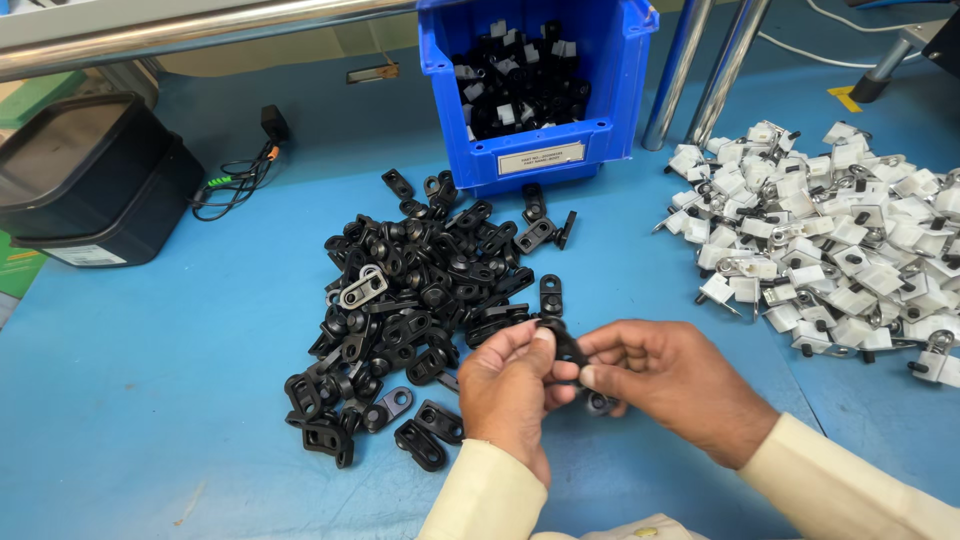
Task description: The person picks black plastic bracket links one at a time from a pile on the workbench, presses a white plastic insert into each link by hand, and places the assembled part aside. They repeat this hand-assembly cycle continuously across the workbench.
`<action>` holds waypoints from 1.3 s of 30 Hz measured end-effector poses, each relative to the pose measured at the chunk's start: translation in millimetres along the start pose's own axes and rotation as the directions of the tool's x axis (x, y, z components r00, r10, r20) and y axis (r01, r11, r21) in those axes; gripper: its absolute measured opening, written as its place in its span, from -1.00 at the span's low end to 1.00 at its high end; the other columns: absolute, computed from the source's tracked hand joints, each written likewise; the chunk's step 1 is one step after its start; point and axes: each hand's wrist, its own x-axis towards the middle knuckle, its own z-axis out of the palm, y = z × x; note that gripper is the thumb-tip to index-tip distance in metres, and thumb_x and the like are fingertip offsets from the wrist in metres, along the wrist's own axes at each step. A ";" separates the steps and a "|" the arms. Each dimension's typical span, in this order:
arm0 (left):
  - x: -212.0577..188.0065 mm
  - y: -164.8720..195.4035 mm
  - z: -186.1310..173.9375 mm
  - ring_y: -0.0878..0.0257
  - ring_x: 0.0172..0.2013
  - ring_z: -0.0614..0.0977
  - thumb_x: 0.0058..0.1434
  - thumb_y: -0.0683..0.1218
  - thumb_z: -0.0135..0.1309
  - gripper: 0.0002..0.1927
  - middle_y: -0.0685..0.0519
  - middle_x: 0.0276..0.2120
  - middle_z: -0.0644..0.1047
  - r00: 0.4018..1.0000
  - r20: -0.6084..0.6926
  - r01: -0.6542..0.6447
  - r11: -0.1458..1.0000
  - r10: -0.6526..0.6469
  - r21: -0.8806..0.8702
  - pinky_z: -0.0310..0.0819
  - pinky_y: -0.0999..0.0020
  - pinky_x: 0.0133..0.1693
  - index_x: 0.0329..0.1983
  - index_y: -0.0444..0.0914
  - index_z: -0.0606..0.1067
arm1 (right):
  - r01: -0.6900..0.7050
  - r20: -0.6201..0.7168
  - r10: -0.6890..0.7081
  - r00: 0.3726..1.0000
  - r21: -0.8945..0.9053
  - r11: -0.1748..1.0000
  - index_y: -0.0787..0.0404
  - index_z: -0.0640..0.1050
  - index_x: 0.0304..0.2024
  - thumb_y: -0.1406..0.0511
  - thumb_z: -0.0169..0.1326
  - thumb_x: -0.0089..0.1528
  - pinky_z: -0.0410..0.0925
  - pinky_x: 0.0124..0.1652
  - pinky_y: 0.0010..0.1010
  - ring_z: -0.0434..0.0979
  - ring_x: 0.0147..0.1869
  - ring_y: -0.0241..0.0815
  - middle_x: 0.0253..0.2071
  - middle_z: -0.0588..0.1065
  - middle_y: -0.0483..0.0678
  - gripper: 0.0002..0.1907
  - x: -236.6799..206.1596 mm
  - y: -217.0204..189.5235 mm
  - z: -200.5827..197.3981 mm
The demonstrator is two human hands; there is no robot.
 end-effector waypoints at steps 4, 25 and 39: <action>-0.6 18.2 -3.1 0.37 -0.57 0.56 0.27 -0.16 0.07 -0.83 0.03 -0.43 0.61 0.993 -0.025 -0.115 0.990 0.114 -0.084 0.43 0.51 -0.56 -0.14 -0.32 0.56 | -0.022 -0.040 0.023 0.999 0.021 1.000 0.34 0.67 -0.09 0.34 0.22 0.16 0.44 -0.36 -0.46 0.56 -0.38 -0.30 -0.33 0.66 -0.05 -0.72 3.3 5.3 3.0; -19.5 4.6 8.3 0.23 -0.65 0.63 0.25 -0.20 0.05 -0.67 -0.01 -0.36 0.59 0.961 0.270 -0.058 0.926 -0.049 0.374 0.49 0.38 -0.68 0.10 -0.25 0.45 | -0.012 0.044 -0.536 0.843 -0.995 -0.100 -0.03 0.72 -0.20 0.21 0.26 0.04 0.37 0.06 -0.27 0.45 0.19 -0.16 0.13 0.55 -0.30 -0.74 11.2 -17.5 -98.3; -30.0 -10.3 19.6 0.31 -0.54 0.70 0.27 -0.18 0.13 -0.73 -0.02 -0.44 0.65 0.929 0.367 -0.232 0.709 -0.040 0.665 0.62 0.50 -0.52 0.03 -0.32 0.57 | 0.113 -0.166 -0.445 0.880 -0.836 0.537 0.13 0.67 -0.07 0.24 0.35 0.01 0.45 -0.09 -0.27 0.60 -0.09 -0.13 -0.17 0.58 -0.05 -0.58 -2.2 8.8 -73.9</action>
